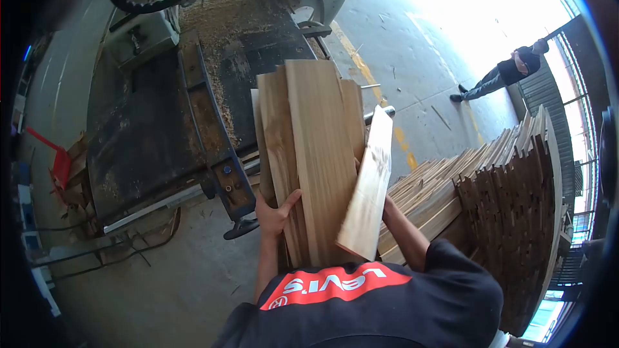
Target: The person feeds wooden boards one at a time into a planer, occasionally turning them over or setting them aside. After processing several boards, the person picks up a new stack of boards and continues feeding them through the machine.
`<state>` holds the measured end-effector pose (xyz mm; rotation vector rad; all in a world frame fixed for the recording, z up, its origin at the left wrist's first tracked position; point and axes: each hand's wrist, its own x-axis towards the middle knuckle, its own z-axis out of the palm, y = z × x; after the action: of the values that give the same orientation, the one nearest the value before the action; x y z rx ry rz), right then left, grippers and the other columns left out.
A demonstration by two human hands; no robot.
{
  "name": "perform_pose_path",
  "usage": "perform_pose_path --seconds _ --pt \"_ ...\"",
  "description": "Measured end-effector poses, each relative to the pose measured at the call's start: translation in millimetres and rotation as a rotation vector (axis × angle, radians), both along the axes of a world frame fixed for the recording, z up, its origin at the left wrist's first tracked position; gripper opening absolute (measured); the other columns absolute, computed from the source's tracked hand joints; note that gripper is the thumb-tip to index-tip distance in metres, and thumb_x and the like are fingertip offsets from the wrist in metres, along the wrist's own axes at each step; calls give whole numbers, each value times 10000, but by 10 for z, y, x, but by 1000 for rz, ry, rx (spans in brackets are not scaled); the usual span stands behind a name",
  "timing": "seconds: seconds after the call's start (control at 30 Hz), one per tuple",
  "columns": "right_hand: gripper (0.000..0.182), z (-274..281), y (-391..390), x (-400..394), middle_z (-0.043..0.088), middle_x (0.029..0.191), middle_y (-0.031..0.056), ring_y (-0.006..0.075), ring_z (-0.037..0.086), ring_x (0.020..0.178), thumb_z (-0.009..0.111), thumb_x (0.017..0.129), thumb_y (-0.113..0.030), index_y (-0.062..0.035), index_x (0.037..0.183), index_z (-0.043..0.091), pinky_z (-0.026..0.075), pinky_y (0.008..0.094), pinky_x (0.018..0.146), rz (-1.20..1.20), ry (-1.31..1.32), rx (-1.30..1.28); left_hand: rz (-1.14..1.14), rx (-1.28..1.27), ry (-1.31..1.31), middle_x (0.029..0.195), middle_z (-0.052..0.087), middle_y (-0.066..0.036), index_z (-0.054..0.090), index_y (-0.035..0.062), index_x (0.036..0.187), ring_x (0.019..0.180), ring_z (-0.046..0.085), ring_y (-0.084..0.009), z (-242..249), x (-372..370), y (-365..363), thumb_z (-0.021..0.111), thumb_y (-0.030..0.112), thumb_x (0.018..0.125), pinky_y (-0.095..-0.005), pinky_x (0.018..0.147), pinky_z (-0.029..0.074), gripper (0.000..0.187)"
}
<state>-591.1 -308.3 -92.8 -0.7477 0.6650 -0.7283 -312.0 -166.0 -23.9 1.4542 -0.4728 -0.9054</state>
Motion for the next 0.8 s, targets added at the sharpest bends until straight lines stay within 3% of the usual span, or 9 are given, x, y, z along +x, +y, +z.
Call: perform_pose_path --seconds 0.1,0.2,0.27,0.33,0.43,0.47,0.57,0.63,0.8 --pt "667 -2 -356 128 325 1689 48 148 361 1517 428 1116 -414 -51 1645 246 277 316 1265 162 174 -133 22 -5 14 1213 716 -157 589 -44 1305 1077 705 -247 63 93 -136 1003 308 689 -363 982 542 822" --pt "635 -186 -588 304 436 1620 36 175 466 1437 453 1111 -411 -97 1639 293 381 353 1208 125 42 -102 86 42 -13 1227 700 -160 577 -57 1310 1095 693 -250 100 158 -243 1010 301 676 -363 983 541 847" --pt "657 -228 -705 390 492 1563 95 233 525 1377 471 1086 -477 -94 1605 348 427 417 1167 75 -164 -12 104 70 -46 1230 695 -158 572 -61 1312 1095 690 -247 110 200 -337 1014 294 670 -363 977 544 857" --pt "687 -215 -745 442 548 1506 153 291 584 1318 488 1061 -544 -91 1570 404 473 480 1127 37 -652 162 107 92 -83 1232 691 -157 567 -65 1315 1095 687 -244 143 277 -396 1018 288 663 -363 971 548 867" --pt "796 328 -715 823 479 1533 288 409 537 1366 499 1034 -587 -53 1600 333 465 522 1132 -436 -628 158 72 105 -2 1226 692 -141 578 -60 1308 1082 688 -231 249 392 -601 1019 273 659 -359 961 553 853" --pt "860 325 -755 878 427 1560 322 461 490 1398 490 1027 -611 -4 1603 292 413 523 1180 -322 -766 22 98 49 29 1219 693 -133 588 -57 1300 1075 688 -224 303 404 -663 1015 265 666 -355 961 553 830" --pt "835 529 -804 938 465 1552 277 418 486 1416 519 1024 -576 5 1584 303 406 514 1191 -346 -596 130 82 69 38 1199 699 -111 615 -46 1288 1048 690 -207 253 474 -714 1001 240 688 -333 943 546 768" --pt "668 450 -831 917 570 1464 219 330 556 1358 626 1007 -344 50 1505 419 430 475 1180 -504 -274 341 124 159 -32 1192 703 -105 618 -37 1302 1023 692 -206 232 494 -694 999 228 692 -315 920 538 766" --pt "590 401 -863 915 593 1443 182 297 600 1308 604 1025 -292 48 1483 455 470 448 1151 -403 -448 198 113 113 70 1287 657 -163 566 -95 1346 1144 649 -241 146 558 -734 984 338 724 -339 1013 486 865"
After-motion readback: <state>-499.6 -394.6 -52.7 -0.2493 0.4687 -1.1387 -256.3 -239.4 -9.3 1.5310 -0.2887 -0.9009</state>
